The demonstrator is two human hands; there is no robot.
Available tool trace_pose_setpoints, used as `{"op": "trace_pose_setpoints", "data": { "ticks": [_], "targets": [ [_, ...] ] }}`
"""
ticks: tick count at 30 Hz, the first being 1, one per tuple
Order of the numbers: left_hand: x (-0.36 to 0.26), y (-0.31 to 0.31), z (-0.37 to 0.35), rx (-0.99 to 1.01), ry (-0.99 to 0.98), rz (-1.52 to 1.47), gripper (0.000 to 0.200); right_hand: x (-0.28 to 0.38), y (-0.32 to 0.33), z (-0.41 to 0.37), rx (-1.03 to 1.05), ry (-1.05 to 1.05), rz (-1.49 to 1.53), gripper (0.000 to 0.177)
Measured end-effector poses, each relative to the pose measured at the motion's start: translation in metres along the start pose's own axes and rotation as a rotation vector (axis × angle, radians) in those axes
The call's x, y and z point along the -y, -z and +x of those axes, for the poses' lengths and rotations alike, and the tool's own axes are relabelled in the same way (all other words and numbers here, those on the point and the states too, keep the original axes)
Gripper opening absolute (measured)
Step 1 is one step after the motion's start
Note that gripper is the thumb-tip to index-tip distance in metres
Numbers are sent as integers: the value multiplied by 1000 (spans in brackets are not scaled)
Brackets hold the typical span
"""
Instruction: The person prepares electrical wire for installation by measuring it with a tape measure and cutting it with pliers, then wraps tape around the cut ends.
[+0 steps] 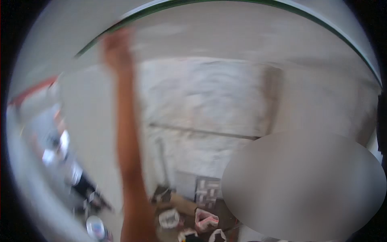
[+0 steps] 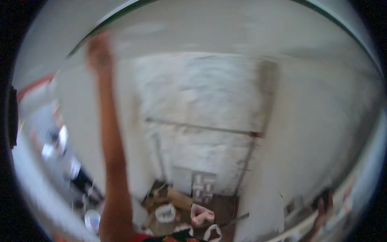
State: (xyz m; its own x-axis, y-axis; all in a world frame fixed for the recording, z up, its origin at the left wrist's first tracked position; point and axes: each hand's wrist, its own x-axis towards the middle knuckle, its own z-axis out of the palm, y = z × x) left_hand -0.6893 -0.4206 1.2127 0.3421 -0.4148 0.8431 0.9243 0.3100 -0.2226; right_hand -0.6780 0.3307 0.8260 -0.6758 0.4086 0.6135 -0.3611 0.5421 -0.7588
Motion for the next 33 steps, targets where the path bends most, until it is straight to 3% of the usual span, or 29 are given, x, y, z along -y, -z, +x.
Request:
{"op": "trace_pose_setpoints", "data": {
  "ticks": [1, 2, 4, 6, 10, 14, 18, 22, 23, 25, 27, 29, 33],
  "targets": [
    [14, 25, 11, 123, 127, -213, 24, 2, -4, 1, -19, 4, -18, 60],
    [24, 44, 20, 221, 278, -408, 33, 20, -11, -6, -26, -82, 189, 62],
    [30, 77, 23, 277, 507, -746, 33, 12, -6, -4, 49, -122, 193, 70],
    [35, 94, 19, 342, 670, -1019, 34, 12, -12, -14, -17, -88, 297, 68],
    [58, 136, -13, 440, 877, -1321, 36, 3, -8, -47, 75, -51, 302, 68],
    [94, 141, -97, 297, 858, -1255, 33, 10, 1, -95, -7, -176, 295, 69],
    [130, 111, -199, -5, 905, -889, 26, -4, 39, -128, 93, -198, 137, 76],
    [131, 41, -289, 99, 1077, -796, 22, 22, 68, -155, 195, -215, -32, 91],
    [120, 14, -310, 2, 1143, -716, 21, 28, 73, -158, 263, -214, -152, 91],
    [114, -22, -358, 147, 1206, -781, 24, 44, 85, -168, 406, -218, -394, 92],
    [68, -90, -394, 104, 1342, -621, 34, 51, 93, -178, 411, -287, -470, 88],
    [16, -161, -408, 216, 1389, -420, 46, 74, 101, -182, 423, -307, -504, 88],
    [-17, -254, -425, 274, 1468, -705, 52, 119, 126, -186, 358, -297, -752, 80]
  ]
}}
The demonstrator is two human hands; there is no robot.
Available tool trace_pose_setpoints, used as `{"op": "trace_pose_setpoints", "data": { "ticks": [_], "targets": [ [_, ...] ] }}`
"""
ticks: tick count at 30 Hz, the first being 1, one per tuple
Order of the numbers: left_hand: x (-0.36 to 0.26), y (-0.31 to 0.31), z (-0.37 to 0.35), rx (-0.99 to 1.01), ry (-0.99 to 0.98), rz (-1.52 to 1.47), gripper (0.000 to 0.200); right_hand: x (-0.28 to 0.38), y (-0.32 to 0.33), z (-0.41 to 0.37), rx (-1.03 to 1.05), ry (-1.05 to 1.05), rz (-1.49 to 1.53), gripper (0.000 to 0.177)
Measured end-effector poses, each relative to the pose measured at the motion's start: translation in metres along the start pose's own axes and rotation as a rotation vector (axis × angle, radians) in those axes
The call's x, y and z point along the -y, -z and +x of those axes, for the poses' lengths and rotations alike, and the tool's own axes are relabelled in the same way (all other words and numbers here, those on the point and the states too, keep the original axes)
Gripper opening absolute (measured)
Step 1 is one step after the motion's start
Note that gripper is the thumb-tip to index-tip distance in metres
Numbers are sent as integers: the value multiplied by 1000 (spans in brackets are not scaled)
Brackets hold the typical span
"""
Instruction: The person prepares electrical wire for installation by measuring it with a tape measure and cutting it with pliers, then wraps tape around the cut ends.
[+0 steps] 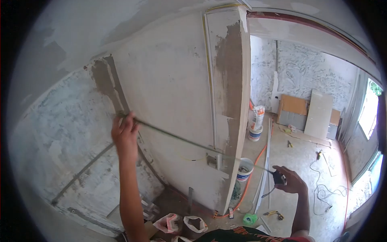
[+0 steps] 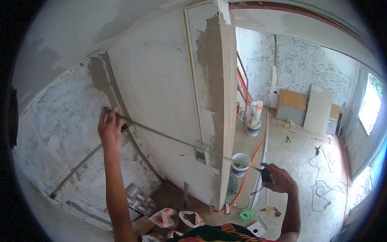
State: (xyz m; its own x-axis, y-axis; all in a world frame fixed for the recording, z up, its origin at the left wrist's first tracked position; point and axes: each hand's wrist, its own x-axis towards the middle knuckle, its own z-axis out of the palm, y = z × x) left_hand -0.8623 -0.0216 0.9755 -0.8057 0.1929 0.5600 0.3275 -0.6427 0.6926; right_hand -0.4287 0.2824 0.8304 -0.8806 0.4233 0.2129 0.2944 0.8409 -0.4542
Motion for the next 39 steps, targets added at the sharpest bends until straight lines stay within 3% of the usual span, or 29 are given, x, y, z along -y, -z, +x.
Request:
{"op": "trace_pose_setpoints", "data": {
  "ticks": [2, 6, 9, 12, 18, 22, 25, 28, 30, 33, 36, 38, 39],
  "targets": [
    [32, -28, 21, 195, 83, -27, 46, 5, 19, -9, -110, 0, 35, 66],
    [41, -131, 25, 223, 99, -299, 43, 13, 50, -24, -379, -99, -71, 55],
    [37, -183, 36, 262, 68, -317, 46, 20, 75, -35, -544, -150, -276, 56],
    [32, -213, 40, 380, -2, -260, 46, 31, 88, -49, -553, -278, -250, 56],
    [33, -249, 28, 680, -119, -162, 33, 20, 65, -72, -539, -297, -120, 58],
    [31, -266, 27, 763, -203, -52, 31, 3, 40, -79, -529, -303, 32, 57],
    [31, -279, 50, 635, -574, 205, 34, -22, 8, -86, -558, -373, 309, 58],
    [22, -288, 84, 428, -1133, 499, 36, -36, -33, -92, -616, -395, 394, 73],
    [15, -297, 99, 354, -1233, 616, 38, -57, -66, -100, -621, -453, 643, 78],
    [11, -312, 106, 94, -1425, 746, 28, -91, -123, -115, -598, -535, 572, 73],
    [13, -319, 107, 126, -1415, 849, 53, -105, -172, -129, -596, -769, 863, 61],
    [14, -326, 101, 10, -1456, 829, 46, -117, -209, -141, -569, -804, 784, 55],
    [15, -329, 99, -47, -1476, 819, 43, -150, -248, -158, -526, -764, 588, 53]
  ]
}}
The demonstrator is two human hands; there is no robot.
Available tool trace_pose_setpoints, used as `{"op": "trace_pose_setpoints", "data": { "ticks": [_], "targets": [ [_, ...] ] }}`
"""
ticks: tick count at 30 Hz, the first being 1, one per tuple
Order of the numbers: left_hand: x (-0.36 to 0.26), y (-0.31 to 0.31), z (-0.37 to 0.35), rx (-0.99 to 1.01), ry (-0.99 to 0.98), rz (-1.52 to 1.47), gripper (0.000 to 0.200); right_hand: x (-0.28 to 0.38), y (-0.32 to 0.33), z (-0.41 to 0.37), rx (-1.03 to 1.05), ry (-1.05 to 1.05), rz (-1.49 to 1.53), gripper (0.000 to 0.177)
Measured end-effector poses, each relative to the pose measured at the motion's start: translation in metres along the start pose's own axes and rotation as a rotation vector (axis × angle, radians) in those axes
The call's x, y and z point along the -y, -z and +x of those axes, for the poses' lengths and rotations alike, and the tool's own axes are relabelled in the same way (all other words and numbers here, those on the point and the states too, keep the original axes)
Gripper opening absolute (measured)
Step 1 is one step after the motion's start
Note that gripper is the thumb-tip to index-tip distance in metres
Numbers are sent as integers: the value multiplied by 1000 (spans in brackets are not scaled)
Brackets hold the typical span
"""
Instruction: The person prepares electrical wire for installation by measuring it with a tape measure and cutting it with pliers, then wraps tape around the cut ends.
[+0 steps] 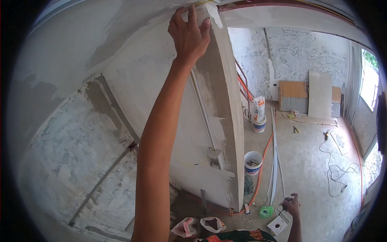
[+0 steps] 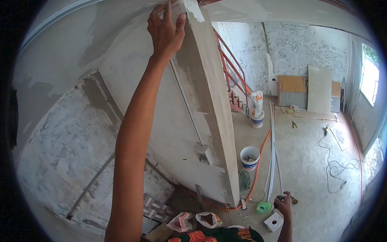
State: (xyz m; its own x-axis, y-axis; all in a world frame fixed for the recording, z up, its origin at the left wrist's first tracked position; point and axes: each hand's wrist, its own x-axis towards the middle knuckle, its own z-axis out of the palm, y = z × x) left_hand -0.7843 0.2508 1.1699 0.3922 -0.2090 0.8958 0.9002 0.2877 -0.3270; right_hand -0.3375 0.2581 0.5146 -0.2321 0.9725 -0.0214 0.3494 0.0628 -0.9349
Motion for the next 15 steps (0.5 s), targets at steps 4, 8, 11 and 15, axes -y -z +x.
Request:
{"op": "trace_pose_setpoints", "data": {
  "ticks": [4, 8, 11, 15],
  "targets": [
    [-2, -13, -2, 143, -27, -75, 54, -42, -18, -32, 41, -172, 33, 60],
    [3, -28, -8, 89, -58, -154, 57, -101, -27, -49, 44, -279, -178, 60],
    [2, -32, -11, 87, -58, -113, 57, -147, -30, -60, 54, -279, -229, 62],
    [1, -31, -12, 104, -28, -124, 60, -151, -28, -53, 73, -287, -266, 62]
  ]
}}
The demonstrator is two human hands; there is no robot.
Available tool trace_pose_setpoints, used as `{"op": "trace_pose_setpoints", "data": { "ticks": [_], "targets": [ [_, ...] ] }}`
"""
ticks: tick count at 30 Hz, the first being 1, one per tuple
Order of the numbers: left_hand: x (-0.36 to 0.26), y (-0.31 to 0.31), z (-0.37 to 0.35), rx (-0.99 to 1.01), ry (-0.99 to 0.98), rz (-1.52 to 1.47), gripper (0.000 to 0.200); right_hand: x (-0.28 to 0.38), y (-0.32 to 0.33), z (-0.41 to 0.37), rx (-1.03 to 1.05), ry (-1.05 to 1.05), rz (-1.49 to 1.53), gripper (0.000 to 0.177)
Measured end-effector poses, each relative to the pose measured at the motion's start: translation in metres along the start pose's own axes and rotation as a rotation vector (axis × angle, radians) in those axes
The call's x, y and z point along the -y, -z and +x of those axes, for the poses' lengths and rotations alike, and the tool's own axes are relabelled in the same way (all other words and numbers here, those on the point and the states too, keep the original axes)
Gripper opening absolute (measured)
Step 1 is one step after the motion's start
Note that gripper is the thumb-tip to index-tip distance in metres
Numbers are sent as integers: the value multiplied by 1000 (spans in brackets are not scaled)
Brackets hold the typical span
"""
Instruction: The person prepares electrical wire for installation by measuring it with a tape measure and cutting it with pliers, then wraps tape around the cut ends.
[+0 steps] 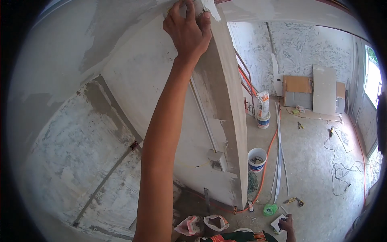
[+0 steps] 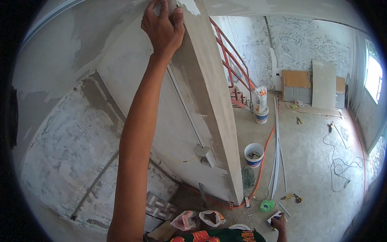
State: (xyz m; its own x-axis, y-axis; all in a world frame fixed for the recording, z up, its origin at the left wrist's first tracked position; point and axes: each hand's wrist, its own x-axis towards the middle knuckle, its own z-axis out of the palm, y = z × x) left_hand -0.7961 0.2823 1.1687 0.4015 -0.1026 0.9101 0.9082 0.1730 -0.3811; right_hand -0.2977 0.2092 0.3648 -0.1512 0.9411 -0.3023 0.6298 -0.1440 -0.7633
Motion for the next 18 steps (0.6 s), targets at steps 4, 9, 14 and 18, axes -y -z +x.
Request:
{"op": "trace_pose_setpoints", "data": {
  "ticks": [4, 9, 14, 18],
  "targets": [
    [6, 2, -2, 20, -29, 11, 61, 22, 4, 17, 43, -6, 89, 61],
    [7, -5, -3, -117, -65, -51, 62, 106, 26, 11, 93, -72, 74, 63],
    [11, -3, 6, -83, -41, -27, 47, 67, -7, 35, 87, 68, 10, 66],
    [17, 1, 19, -173, -81, -12, 29, 53, -21, 26, 151, -31, -35, 71]
  ]
}}
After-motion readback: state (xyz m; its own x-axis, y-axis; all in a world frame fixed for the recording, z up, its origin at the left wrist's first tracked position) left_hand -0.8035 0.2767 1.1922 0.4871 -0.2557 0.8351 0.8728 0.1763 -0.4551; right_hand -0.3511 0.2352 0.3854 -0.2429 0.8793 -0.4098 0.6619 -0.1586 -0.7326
